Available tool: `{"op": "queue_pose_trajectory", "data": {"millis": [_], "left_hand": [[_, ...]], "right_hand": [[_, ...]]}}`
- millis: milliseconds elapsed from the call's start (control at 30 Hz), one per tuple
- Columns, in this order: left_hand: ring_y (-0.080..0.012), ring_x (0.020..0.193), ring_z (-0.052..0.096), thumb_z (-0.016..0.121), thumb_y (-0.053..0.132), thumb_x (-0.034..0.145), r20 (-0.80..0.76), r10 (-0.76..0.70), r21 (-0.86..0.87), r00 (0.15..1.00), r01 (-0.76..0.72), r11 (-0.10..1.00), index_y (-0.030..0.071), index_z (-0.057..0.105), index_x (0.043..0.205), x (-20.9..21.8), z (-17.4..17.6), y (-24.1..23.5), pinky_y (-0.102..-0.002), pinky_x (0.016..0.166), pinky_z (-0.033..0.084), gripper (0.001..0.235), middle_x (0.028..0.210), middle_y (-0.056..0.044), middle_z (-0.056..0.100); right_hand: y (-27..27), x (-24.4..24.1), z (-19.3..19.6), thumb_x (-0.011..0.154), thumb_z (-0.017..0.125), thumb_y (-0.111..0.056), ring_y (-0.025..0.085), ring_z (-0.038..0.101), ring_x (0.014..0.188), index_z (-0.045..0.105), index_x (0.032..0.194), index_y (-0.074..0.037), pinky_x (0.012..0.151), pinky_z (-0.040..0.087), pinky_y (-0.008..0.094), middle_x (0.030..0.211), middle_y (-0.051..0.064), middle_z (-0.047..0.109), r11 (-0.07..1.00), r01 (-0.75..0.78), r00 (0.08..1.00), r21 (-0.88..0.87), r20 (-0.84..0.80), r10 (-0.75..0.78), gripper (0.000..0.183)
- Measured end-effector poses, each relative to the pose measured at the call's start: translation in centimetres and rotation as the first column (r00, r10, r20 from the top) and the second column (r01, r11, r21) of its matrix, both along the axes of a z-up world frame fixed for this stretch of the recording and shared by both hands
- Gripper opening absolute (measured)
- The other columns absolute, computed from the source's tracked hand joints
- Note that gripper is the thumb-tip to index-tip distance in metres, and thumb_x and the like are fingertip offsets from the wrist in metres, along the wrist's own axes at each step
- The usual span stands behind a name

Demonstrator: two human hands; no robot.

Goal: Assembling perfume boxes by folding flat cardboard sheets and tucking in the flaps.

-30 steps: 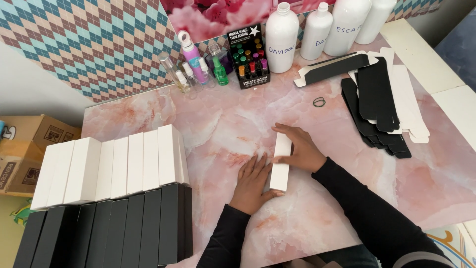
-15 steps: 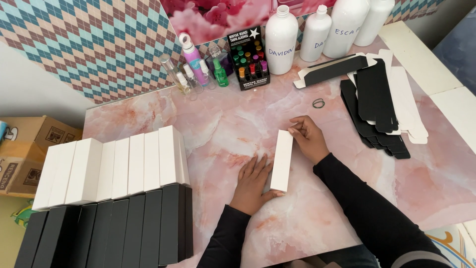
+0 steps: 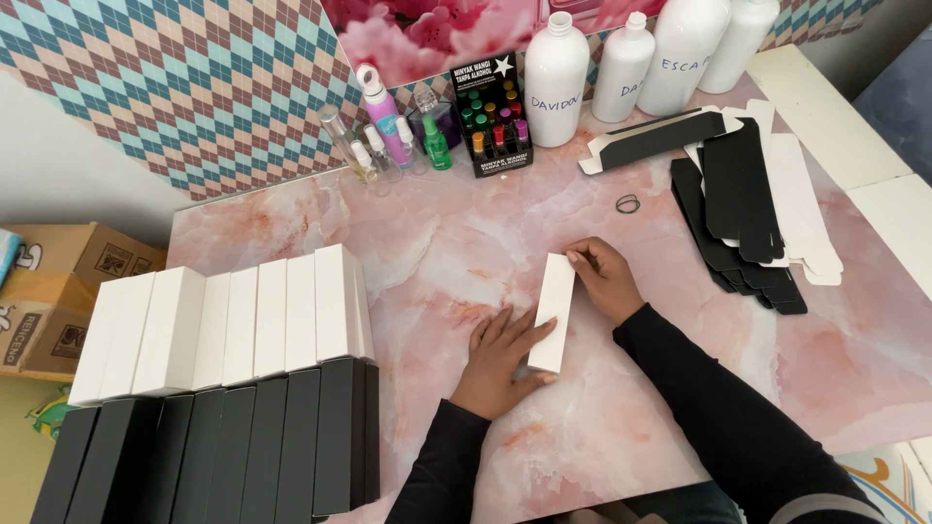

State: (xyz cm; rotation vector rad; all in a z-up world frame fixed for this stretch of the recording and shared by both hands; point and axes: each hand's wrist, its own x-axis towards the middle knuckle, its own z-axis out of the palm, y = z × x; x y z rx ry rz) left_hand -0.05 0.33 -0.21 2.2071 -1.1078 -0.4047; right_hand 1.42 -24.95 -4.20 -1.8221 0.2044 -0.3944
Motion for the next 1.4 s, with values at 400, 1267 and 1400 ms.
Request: {"op": "queue_pose_trajectory", "data": {"millis": [400, 1267, 1400], "left_hand": [[-0.0387, 0.14, 0.045, 0.071, 0.006, 0.088, -0.162, 0.233, -0.296, 0.959, -0.273, 0.916, 0.02, 0.052, 0.148, 0.2, -1.2, -0.1, -0.05, 0.119, 0.033, 0.064, 0.154, -0.018, 0.046], [-0.0431, 0.136, 0.049, 0.061, 0.012, 0.093, -0.136, 0.237, -0.365, 0.962, -0.271, 0.891, 0.031, 0.056, 0.143, 0.9, -2.7, 0.1, -0.053, 0.116, 0.04, 0.053, 0.152, -0.016, 0.044], [-0.0391, 0.138, 0.05, 0.063, 0.015, 0.093, -0.108, 0.269, -0.358, 0.957, -0.29, 0.888, 0.037, 0.055, 0.142, 1.4, -5.2, -0.5, -0.052, 0.116, 0.04, 0.054, 0.153, -0.011, 0.044]], "right_hand": [[0.6, -0.4, 0.7, 0.102, 0.067, -0.016, 0.025, 0.063, 0.102, 0.067, 0.123, 0.001, 0.093, 0.053, 0.039, 0.106, 0.017, 0.065, 1.0, -0.01, 1.0, 0.019, 0.018, 0.01, 0.026], [0.6, -0.1, -2.0, 0.092, 0.079, -0.018, 0.034, 0.059, 0.125, 0.066, 0.133, -0.007, 0.107, 0.049, 0.045, 0.13, 0.016, 0.061, 0.971, -0.086, 0.977, -0.223, 0.174, 0.126, 0.045], [1.0, -0.4, -1.9, 0.093, 0.078, -0.016, 0.038, 0.061, 0.123, 0.067, 0.131, -0.006, 0.105, 0.051, 0.045, 0.129, 0.02, 0.061, 0.944, -0.02, 0.968, -0.33, 0.229, 0.101, 0.041]]}}
